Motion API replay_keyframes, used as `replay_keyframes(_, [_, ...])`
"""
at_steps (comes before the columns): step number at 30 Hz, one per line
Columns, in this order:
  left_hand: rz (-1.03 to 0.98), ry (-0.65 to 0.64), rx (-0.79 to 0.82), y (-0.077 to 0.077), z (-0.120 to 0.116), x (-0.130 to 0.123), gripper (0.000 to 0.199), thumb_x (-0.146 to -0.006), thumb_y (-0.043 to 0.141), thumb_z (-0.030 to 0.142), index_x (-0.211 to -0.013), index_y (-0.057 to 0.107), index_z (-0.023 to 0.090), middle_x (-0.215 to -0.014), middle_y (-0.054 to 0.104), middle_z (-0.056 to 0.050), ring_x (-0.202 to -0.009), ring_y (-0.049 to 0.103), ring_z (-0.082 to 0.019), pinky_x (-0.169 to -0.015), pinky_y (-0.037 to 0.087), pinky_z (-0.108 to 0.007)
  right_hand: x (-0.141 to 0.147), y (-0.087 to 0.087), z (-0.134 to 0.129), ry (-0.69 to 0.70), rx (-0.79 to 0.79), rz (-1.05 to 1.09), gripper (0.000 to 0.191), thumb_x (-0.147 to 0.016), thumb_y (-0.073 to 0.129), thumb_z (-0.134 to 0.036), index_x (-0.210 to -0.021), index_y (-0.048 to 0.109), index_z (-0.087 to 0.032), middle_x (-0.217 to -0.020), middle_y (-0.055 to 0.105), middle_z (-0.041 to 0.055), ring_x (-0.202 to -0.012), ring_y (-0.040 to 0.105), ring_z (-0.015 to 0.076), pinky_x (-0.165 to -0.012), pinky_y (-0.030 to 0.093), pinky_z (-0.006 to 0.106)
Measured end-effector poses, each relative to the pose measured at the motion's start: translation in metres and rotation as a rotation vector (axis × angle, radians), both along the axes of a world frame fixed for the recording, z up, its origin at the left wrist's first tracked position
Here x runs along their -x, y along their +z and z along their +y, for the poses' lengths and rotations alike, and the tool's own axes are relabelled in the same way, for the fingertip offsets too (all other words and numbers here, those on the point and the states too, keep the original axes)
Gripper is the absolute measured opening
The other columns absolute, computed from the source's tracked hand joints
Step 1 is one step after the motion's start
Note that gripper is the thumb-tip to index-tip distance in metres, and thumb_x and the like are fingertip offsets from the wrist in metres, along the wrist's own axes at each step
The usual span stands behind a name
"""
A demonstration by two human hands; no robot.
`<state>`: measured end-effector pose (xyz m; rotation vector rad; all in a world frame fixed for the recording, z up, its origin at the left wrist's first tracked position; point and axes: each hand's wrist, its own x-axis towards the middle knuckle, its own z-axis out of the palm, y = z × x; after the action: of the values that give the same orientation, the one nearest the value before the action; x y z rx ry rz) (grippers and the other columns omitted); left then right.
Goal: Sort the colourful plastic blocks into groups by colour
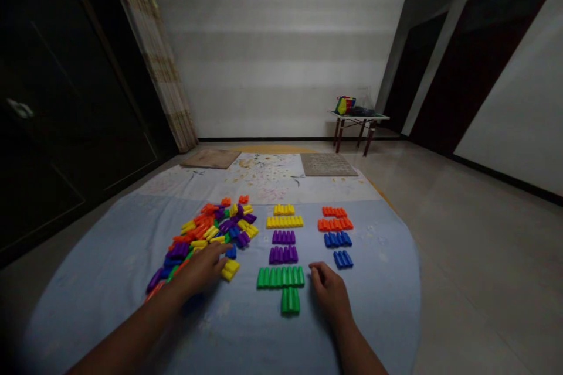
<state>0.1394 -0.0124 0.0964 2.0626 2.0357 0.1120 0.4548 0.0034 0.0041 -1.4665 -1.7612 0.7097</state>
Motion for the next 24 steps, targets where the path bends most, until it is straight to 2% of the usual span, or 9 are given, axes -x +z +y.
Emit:
replay_keyframes(2, [0.07, 0.083, -0.051, -0.003, -0.004, -0.004, 0.039, -0.082, 0.039, 0.033, -0.116, 0.054, 0.019, -0.12, 0.057, -0.01, -0.111, 0.051, -0.021, -0.092, 0.036, -0.032, 0.0, -0.001, 0.0, 0.003, 0.0, 0.001, 0.035, -0.084, 0.038, -0.041, -0.09, 0.063, -0.018, -0.079, 0.069, 0.0043, -0.071, 0.062, 0.0188, -0.066, 0.046, 0.027])
replay_keyframes(5, [0.145, 0.157, -0.022, -0.008, -0.012, -0.011, 0.042, -0.081, 0.037, 0.045, -0.104, 0.058, 0.017, -0.11, 0.062, -0.013, -0.102, 0.056, -0.025, -0.085, 0.039, -0.037, 0.0, -0.002, 0.001, 0.001, 0.0, 0.0, 0.034, -0.085, 0.039, -0.04, -0.09, 0.063, -0.018, -0.081, 0.069, 0.0047, -0.073, 0.062, 0.0194, -0.068, 0.045, 0.028])
replay_keyframes(9, [0.18, 0.144, 0.026, -0.016, -0.015, -0.018, 0.046, -0.077, 0.038, 0.053, -0.095, 0.06, 0.017, -0.103, 0.064, -0.013, -0.1, 0.056, -0.028, -0.083, 0.037, -0.04, 0.002, 0.0, 0.0, 0.001, -0.012, 0.035, 0.032, -0.085, 0.04, -0.039, -0.088, 0.063, -0.018, -0.079, 0.068, 0.0039, -0.071, 0.062, 0.019, -0.067, 0.044, 0.028])
replay_keyframes(14, [0.166, 0.113, 0.031, -0.024, -0.012, -0.013, 0.038, -0.074, 0.047, 0.044, -0.101, 0.059, 0.021, -0.107, 0.062, -0.01, -0.1, 0.055, -0.026, -0.084, 0.037, -0.039, 0.002, 0.002, 0.0, 0.001, -0.012, 0.091, 0.03, -0.085, 0.041, -0.038, -0.087, 0.063, -0.018, -0.078, 0.068, 0.0039, -0.07, 0.061, 0.0184, -0.066, 0.044, 0.027])
replay_keyframes(17, [0.082, 0.081, 0.055, -0.022, -0.006, -0.011, 0.039, -0.073, 0.05, 0.042, -0.106, 0.058, 0.022, -0.11, 0.061, -0.008, -0.103, 0.054, -0.024, -0.087, 0.036, -0.036, 0.002, 0.002, 0.0, -0.004, -0.018, 0.112, 0.03, -0.084, 0.041, -0.038, -0.086, 0.063, -0.018, -0.076, 0.067, 0.0037, -0.068, 0.061, 0.018, -0.064, 0.044, 0.026])
replay_keyframes(21, [-0.065, 0.02, -0.007, -0.022, 0.005, -0.016, 0.044, -0.072, 0.056, 0.035, -0.114, 0.053, 0.023, -0.121, 0.056, -0.006, -0.114, 0.048, -0.021, -0.095, 0.032, -0.032, 0.003, 0.004, 0.0, -0.013, -0.031, 0.139, 0.029, -0.083, 0.043, -0.037, -0.085, 0.064, -0.018, -0.074, 0.067, 0.0034, -0.066, 0.06, 0.0175, -0.062, 0.044, 0.026])
replay_keyframes(24, [-0.109, -0.01, -0.034, -0.025, 0.014, -0.022, 0.043, -0.071, 0.058, 0.028, -0.114, 0.054, 0.022, -0.121, 0.056, -0.005, -0.115, 0.048, -0.02, -0.097, 0.031, -0.031, 0.003, 0.004, 0.0, -0.021, -0.032, 0.151, 0.029, -0.083, 0.043, -0.037, -0.085, 0.064, -0.017, -0.071, 0.066, 0.003, -0.063, 0.059, 0.0168, -0.06, 0.043, 0.025])
